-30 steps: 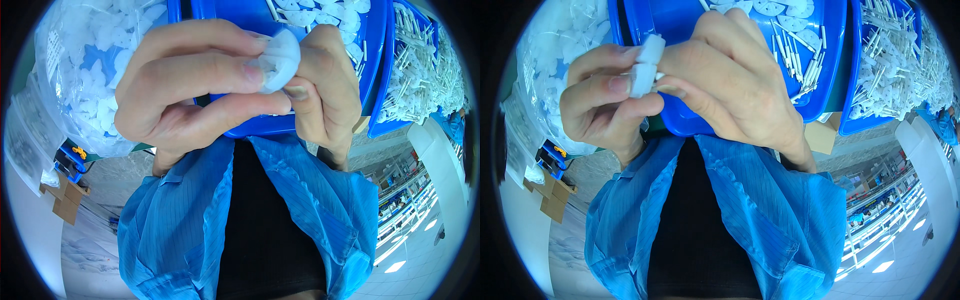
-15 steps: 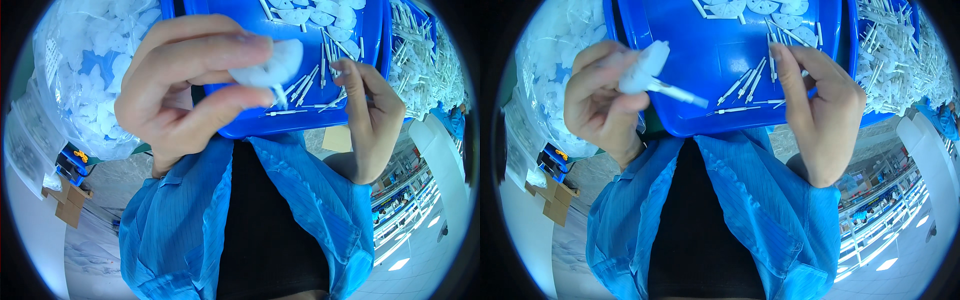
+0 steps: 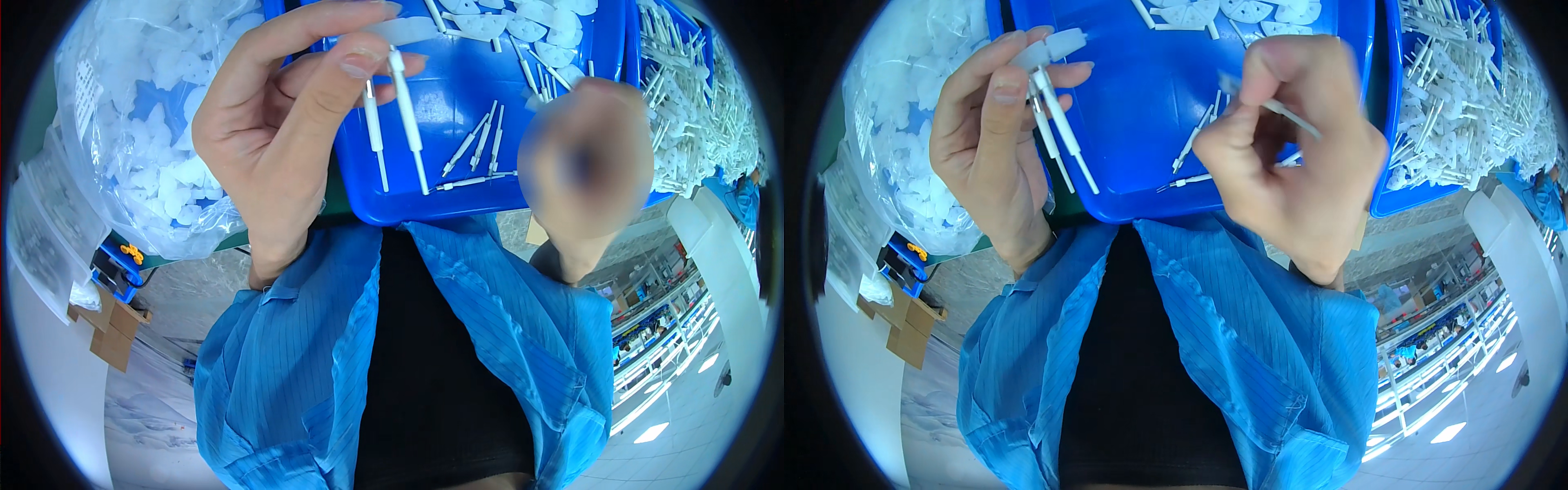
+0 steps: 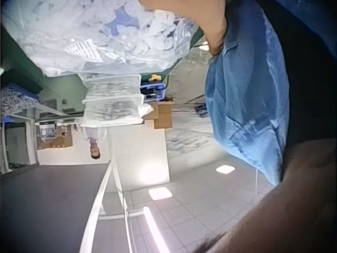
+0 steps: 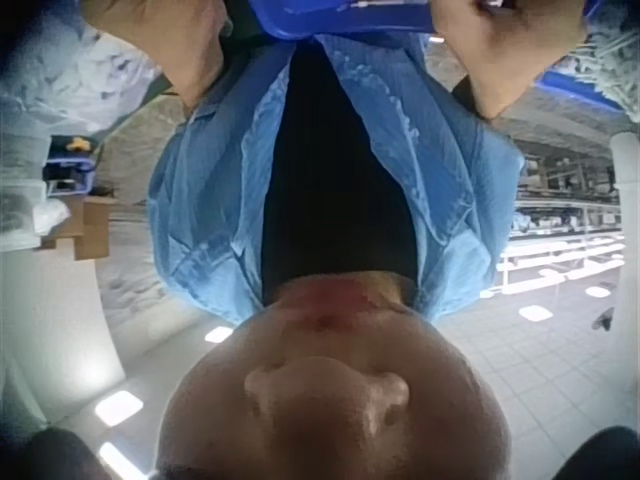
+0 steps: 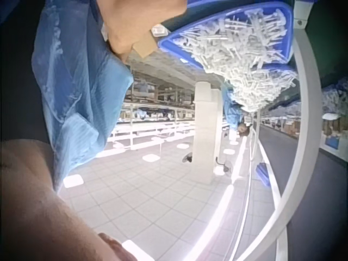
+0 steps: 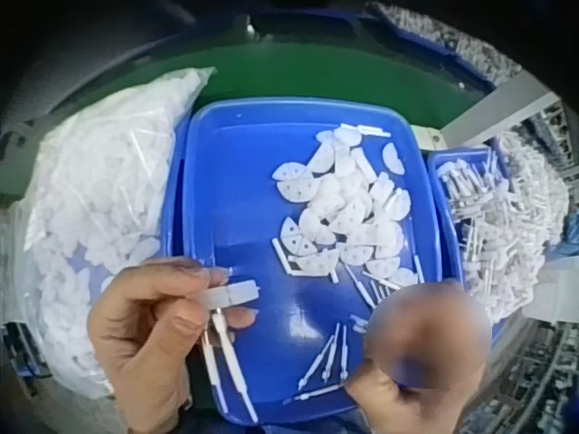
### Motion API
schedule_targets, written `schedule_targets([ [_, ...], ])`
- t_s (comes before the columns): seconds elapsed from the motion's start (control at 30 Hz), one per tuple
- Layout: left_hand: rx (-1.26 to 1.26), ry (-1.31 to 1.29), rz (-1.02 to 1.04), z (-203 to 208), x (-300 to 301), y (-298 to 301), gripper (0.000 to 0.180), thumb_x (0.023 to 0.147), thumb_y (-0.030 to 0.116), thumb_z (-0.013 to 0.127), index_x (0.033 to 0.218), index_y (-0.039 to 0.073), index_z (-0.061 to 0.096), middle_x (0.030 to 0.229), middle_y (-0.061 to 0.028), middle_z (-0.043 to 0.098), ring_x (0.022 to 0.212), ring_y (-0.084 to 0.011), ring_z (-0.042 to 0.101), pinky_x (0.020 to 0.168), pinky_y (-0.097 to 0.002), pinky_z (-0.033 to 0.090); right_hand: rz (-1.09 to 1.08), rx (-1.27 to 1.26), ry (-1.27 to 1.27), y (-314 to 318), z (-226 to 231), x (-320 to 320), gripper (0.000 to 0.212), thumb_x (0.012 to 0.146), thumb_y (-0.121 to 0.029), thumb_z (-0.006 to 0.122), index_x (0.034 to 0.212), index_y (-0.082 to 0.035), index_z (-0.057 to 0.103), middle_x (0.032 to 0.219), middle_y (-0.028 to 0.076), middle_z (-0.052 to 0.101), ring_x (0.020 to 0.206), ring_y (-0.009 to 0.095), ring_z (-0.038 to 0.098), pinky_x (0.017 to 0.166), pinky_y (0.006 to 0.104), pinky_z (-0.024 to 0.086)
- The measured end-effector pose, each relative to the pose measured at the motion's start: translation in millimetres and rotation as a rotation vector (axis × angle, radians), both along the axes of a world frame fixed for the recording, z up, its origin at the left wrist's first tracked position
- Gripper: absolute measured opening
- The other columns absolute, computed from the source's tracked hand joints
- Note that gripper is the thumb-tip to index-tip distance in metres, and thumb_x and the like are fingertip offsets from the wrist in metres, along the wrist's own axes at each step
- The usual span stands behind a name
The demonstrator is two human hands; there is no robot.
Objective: The person repeatedly picks up small white plastic components from blue trays and inserts a thin rod into a semi-circular piece. They handle the items one at a time, aligning the parts and pressing them together before placing the assembled unit back into the tray.
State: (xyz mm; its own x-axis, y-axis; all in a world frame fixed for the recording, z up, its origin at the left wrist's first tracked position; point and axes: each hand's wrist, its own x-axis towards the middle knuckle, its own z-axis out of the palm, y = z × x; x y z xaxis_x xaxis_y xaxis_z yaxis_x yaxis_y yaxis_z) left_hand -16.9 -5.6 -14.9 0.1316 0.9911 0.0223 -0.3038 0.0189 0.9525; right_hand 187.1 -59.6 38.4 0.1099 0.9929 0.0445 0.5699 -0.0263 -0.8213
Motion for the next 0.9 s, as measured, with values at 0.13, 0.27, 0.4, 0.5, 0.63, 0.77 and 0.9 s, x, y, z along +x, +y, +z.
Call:
schedule_targets([
  [0.13,0.04,0.007,0.032,0,4,-4,0.03,0.094,0.018,0.061,0.116,-0.004,0.061,0.105,-0.0209,0.067,0.088,-0.0265,0.071,0.07,-0.0263,0.06,0.21,0.109,0.285,6,8,-10,0.017,0.088,0.009,0.057,0.1,0.004,0.047,0.085,0.016,0.063,0.079,0.025,0.069,0.065,0.028,0.058],
  [0.27,0.031,-0.005,0.034,-1,1,-3,0.032,0.094,0.018,0.062,0.117,-0.004,0.06,0.105,-0.0189,0.067,0.089,-0.024,0.07,0.073,-0.0257,0.06,0.171,0.001,0.234,5,1,-36,0.015,0.092,0.005,0.055,0.107,0.006,0.051,0.089,0.013,0.066,0.084,0.022,0.069,0.071,0.0266,0.056],
  [0.4,0.02,-0.004,0.083,-3,-4,-3,0.033,0.093,0.018,0.063,0.118,-0.004,0.058,0.104,-0.0168,0.067,0.091,-0.0214,0.069,0.075,-0.0251,0.059,0.195,-0.05,0.142,7,-4,-42,0.016,0.097,-0.002,0.053,0.112,0.002,0.057,0.085,0.002,0.064,0.068,0.007,0.059,0.062,0.0203,0.046],
  [0.5,0.023,-0.001,0.115,-5,-8,-5,0.034,0.093,0.018,0.064,0.119,-0.004,0.057,0.103,-0.0153,0.067,0.092,-0.0194,0.069,0.077,-0.0246,0.059,0.134,-0.086,0.172,7,2,-43,0.015,0.099,-0.007,0.052,0.11,0.0,0.059,0.081,0.001,0.064,0.061,0.002,0.046,0.054,0.0188,0.036],
  [0.63,0.002,-0.059,0.182,2,3,-10,0.035,0.092,0.017,0.064,0.119,-0.004,0.057,0.106,-0.0144,0.065,0.093,-0.019,0.068,0.077,-0.0256,0.06,0.094,-0.061,0.116,7,0,-43,0.013,0.099,-0.009,0.054,0.103,-0.001,0.063,0.077,0.001,0.066,0.057,0.002,0.045,0.052,0.0184,0.036],
  [0.77,0.082,-0.222,0.086,7,7,-8,0.033,0.091,0.014,0.064,0.118,-0.004,0.056,0.107,-0.0156,0.062,0.094,-0.021,0.067,0.081,-0.03,0.059,0.101,-0.002,0.062,8,-1,-43,0.012,0.096,-0.008,0.058,0.098,0.001,0.065,0.074,0.004,0.066,0.057,0.004,0.05,0.054,0.0184,0.041],
  [0.9,0.215,-0.089,-0.041,-4,-5,-1,0.029,0.091,0.011,0.063,0.115,-0.003,0.056,0.107,-0.0176,0.059,0.093,-0.0247,0.065,0.087,-0.04,0.057,0.097,-0.038,0.005,8,16,-43,0.009,0.093,-0.005,0.062,0.094,0.002,0.066,0.073,0.006,0.067,0.061,0.005,0.055,0.056,0.0187,0.043],
])
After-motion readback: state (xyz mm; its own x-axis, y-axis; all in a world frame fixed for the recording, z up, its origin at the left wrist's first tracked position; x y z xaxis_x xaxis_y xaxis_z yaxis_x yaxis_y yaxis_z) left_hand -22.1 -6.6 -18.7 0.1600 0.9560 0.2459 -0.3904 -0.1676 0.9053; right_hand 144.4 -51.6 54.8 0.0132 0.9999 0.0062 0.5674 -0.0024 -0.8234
